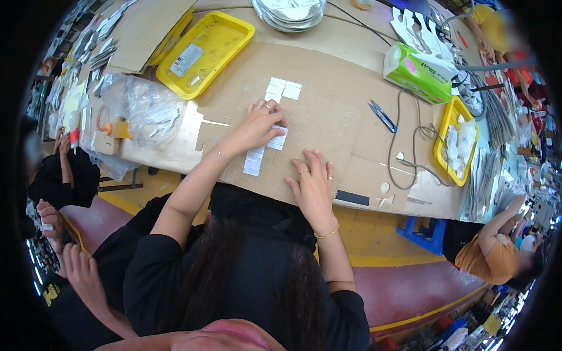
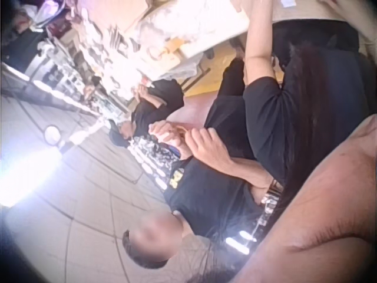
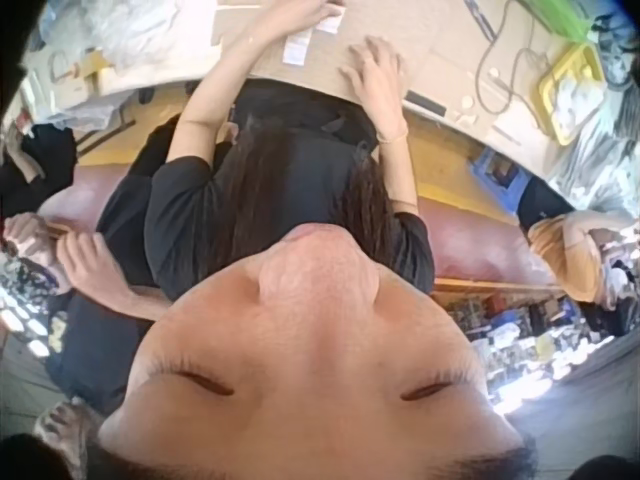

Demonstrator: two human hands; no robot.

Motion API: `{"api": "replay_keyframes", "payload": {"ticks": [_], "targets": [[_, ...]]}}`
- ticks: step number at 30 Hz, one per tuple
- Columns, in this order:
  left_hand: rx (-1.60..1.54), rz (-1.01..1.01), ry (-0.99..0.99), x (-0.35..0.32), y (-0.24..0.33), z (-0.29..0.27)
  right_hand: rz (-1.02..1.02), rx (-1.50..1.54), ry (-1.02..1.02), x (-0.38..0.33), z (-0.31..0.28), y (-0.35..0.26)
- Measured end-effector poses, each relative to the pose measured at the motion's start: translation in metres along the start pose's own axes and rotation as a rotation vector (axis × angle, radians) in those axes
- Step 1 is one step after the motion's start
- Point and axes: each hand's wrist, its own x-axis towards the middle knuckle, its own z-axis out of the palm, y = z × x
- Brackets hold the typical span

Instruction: The person repeatedly picks small white rectangular pieces from a yellow tray and places them onto a cardboard sheet, arranging them in a linear pattern. The person handles the pieces one at a time and occasionally adjusts their positions on the board.

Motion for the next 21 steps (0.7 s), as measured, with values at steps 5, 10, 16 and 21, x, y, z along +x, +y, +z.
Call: {"api": "replay_keyframes", "payload": {"ticks": [5,10,16,21], "targets": [[0.050,0.017,0.015,0.005,-0.002,0.004,0.004,0.008,-0.012,0.000,0.000,0.000],[0.056,0.033,0.050,0.000,0.009,-0.003,0.000,0.017,0.009,0.000,0.001,0.001],[-0.642,-0.242,0.027,-0.003,0.020,-0.030,0.000,-0.025,0.020,0.003,0.000,0.004],[-1.077,-0.332,-0.047,-0.017,0.036,-0.047,0.030,0.009,0.137,0.005,-0.008,-0.006]]}}
